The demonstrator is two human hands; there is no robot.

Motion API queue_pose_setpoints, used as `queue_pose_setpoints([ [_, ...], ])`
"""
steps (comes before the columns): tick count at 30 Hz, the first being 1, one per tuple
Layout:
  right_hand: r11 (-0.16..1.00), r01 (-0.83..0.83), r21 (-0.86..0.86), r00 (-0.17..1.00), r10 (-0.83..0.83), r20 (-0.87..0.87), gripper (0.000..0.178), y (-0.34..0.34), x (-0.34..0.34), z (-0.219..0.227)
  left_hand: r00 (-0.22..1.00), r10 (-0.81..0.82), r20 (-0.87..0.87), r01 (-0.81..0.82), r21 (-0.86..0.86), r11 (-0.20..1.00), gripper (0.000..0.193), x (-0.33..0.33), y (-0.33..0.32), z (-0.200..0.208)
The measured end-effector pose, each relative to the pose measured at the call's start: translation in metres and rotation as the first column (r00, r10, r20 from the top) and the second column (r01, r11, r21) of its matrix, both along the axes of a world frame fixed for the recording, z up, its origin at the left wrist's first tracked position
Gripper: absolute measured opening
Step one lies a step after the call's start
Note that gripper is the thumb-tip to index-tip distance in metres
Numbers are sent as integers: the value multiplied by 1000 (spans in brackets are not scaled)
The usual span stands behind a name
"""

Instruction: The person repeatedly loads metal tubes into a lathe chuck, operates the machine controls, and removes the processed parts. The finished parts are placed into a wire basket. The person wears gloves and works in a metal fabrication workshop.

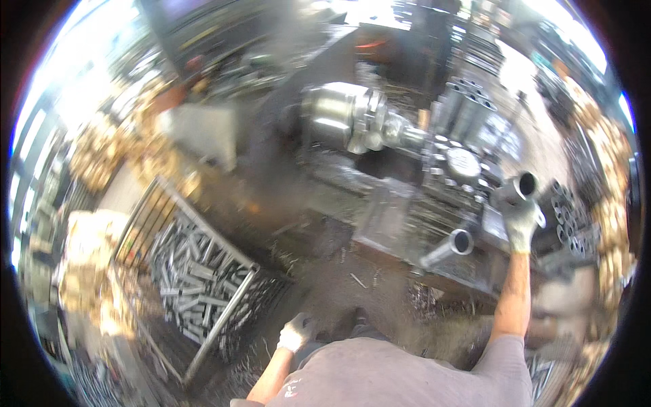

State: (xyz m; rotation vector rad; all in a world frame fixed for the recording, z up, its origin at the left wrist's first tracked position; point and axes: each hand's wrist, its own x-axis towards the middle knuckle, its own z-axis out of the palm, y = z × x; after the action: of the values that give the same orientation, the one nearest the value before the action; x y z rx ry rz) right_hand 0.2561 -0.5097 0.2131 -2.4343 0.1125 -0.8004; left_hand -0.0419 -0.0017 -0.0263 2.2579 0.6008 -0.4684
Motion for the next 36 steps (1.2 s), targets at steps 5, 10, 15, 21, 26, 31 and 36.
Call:
queue_pose_setpoints([
  [5,796,-443,-413,696,596,400,32,168,-52,82,974,226,-1,-225,35,974,45,-90,13,23],
  [10,73,-977,202,85,995,50,41,385,-146,23,663,646,379,-597,-253,761,86,-208,31,68],
  [15,-261,-458,850,-589,805,-70,37,547,-370,-50,416,491,765,-713,-61,699,81,-294,53,133],
  [21,-419,-275,865,-929,347,-127,34,632,-543,-61,-41,952,305,-966,-256,40,64,-445,-15,75],
  [26,-813,-167,558,-979,70,-191,33,700,-668,-57,-699,696,162,-712,-71,-699,53,-523,-125,-55],
  [31,-938,-53,344,-940,-70,-334,49,743,-787,-78,-735,-646,207,318,-735,-598,57,-567,-300,-161],
  [36,-994,-28,107,-840,-35,-542,50,789,-838,-135,-456,-610,648,797,-8,-604,62,-590,-287,-32],
])
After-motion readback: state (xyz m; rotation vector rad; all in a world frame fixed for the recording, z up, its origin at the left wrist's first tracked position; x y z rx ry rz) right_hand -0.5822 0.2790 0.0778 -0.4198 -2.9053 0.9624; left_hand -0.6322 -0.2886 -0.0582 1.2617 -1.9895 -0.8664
